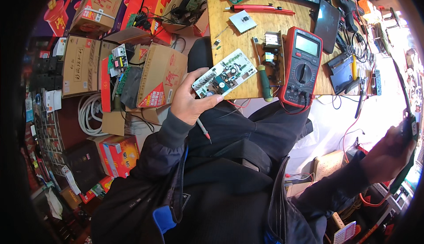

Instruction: The person sits on the floor and uses a screwdriver to adjust components on a circuit board, then uses a soldering iron to solder a point on the board, and finally uses pliers to remove a small component. The person also uses a multimeter to test the board.

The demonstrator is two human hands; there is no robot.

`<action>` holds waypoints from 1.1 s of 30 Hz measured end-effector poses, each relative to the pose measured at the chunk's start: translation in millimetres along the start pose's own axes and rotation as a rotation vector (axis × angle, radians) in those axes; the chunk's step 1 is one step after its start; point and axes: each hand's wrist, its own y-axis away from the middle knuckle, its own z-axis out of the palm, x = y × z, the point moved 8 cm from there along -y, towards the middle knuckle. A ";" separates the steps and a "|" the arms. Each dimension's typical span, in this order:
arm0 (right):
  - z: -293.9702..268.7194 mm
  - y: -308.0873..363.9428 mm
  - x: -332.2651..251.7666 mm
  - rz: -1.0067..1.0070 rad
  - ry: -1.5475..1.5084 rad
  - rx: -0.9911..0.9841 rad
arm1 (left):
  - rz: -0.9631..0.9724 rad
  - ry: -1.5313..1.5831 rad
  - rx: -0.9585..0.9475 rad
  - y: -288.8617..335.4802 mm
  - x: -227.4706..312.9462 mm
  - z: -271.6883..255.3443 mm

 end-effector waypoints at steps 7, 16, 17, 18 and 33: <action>71.3 80.7 33.5 0.173 -0.055 0.119 | 0.039 -0.128 0.021 -2.6 13.4 1.6; 127.8 127.6 51.7 0.360 0.027 0.100 | 0.111 -0.171 0.058 1.1 21.5 -3.2; 128.3 128.7 52.7 0.366 0.036 0.085 | 0.099 -0.177 0.064 3.2 20.0 -5.8; 129.4 127.9 53.3 0.366 0.020 0.062 | 0.194 -0.292 0.082 8.3 27.5 -11.2; 109.2 143.4 24.9 0.277 0.027 0.263 | 0.079 -0.060 0.203 41.7 18.3 -86.8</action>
